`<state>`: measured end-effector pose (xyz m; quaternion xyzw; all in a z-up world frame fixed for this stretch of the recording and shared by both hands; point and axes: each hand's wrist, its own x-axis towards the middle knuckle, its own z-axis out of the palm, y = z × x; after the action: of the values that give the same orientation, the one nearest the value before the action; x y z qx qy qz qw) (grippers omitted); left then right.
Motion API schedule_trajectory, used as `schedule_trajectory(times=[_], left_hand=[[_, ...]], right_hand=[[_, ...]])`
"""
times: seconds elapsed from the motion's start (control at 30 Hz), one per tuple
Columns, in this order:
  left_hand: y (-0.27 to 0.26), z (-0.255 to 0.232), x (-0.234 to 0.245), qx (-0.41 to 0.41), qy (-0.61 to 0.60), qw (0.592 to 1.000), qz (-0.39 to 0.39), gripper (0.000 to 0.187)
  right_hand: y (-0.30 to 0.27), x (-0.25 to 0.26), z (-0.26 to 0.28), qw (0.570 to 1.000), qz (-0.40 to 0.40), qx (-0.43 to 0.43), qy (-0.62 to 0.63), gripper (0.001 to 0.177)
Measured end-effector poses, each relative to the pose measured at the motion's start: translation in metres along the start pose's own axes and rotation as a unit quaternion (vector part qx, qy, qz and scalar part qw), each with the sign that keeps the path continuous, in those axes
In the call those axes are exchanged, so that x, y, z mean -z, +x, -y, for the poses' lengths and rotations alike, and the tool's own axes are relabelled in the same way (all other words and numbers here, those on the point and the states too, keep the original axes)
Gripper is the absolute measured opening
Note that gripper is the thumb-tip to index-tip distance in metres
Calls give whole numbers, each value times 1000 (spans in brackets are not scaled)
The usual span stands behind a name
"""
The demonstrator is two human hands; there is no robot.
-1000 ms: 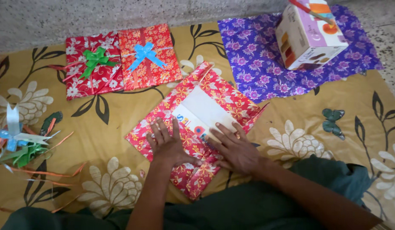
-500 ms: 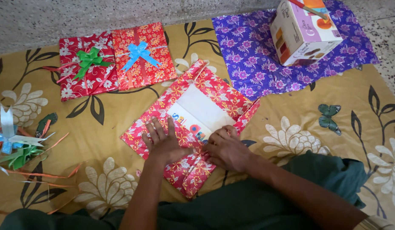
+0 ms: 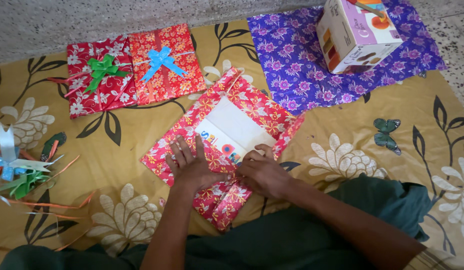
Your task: The person wraps a rectangular box with red floral wrapping paper, folds the edges, and secures them with tape. They smooth the paper and complete the wrapping by folding the final flaps over the box.
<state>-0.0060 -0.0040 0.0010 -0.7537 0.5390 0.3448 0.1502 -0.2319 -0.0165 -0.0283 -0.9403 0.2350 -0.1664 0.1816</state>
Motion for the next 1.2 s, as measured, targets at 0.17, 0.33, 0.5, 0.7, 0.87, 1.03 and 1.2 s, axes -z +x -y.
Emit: schedule_trajectory(times=[0.17, 0.33, 0.5, 0.7, 0.87, 1.03, 1.2], left_hand=[[-2, -2, 2, -2, 6, 1000, -7, 156], [0, -2, 0, -1, 7, 1000, -5, 156], [-1, -2, 1, -7, 0, 1000, -17, 156], [-5, -5, 4, -2, 32, 999, 2, 169], [-6, -9, 3, 3, 34, 999, -7, 171], [-6, -7, -2, -2, 24, 1000, -18, 170], [-5, -2, -6, -16, 27, 999, -38, 167]], right_hand=[[4, -5, -5, 1000, 1, -13, 4, 24], [7, -2, -4, 999, 31, -28, -15, 21], [14, 3, 4, 993, 21, -98, -55, 48], [16, 7, 12, 982, 19, -162, -95, 68], [15, 4, 4, 977, 43, -153, -140, 78], [5, 2, -14, 979, 28, -115, -168, 71], [9, -16, -19, 987, 63, -39, -144, 71]])
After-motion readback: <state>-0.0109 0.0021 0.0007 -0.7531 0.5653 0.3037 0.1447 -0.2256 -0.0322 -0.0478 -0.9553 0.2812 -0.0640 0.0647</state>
